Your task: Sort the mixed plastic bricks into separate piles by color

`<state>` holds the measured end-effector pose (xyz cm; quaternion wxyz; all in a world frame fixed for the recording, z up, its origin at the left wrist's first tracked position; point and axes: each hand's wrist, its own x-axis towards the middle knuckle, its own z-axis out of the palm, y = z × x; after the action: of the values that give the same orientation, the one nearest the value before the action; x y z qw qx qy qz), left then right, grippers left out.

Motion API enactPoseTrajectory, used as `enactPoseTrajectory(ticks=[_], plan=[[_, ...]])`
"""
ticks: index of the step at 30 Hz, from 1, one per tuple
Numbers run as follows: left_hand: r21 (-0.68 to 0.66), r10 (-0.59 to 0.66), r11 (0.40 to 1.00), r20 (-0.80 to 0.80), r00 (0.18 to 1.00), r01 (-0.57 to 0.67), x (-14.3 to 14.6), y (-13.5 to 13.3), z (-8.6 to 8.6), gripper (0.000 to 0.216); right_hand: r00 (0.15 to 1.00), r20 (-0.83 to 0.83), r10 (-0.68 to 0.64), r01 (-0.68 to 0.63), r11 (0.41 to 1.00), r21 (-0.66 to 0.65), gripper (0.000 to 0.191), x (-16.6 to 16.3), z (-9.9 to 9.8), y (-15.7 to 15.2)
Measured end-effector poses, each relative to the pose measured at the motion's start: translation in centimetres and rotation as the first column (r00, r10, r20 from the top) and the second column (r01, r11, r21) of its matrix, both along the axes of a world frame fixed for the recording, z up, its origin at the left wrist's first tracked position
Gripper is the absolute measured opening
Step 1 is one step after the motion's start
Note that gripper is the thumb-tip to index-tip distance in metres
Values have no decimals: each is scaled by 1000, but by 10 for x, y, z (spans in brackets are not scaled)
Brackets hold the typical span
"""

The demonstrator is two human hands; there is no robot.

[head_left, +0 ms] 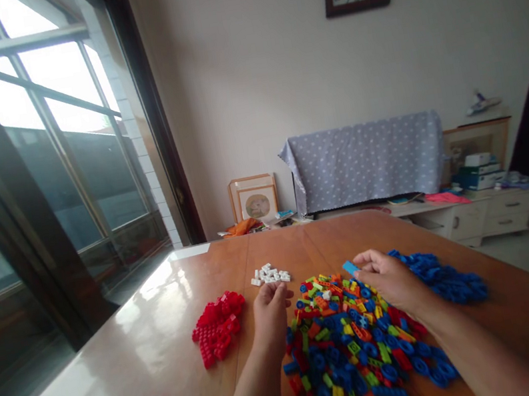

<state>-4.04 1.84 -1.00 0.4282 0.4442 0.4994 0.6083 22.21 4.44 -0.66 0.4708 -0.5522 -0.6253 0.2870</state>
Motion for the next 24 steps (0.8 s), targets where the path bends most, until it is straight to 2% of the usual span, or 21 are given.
enactPoseTrajectory(ticks=[6,9,17,24], plan=[[-7,49,999,9,999,-49,-4,5,-6,36,966,193,-170,171,985,12,27,12,4,29],[-19,47,999,17,999,-46,-5,9,-10,35,936,292,-198,209,978,-10,23,10,1,49],[-37,78,996,50,996,-76,-11,15,-14,38,873,466,-141,219,968,-118,6,-38,-18,104],[-50,98,994,58,994,-95,-13,16,-15,42,834,547,-73,211,958,-193,9,-78,-25,149]])
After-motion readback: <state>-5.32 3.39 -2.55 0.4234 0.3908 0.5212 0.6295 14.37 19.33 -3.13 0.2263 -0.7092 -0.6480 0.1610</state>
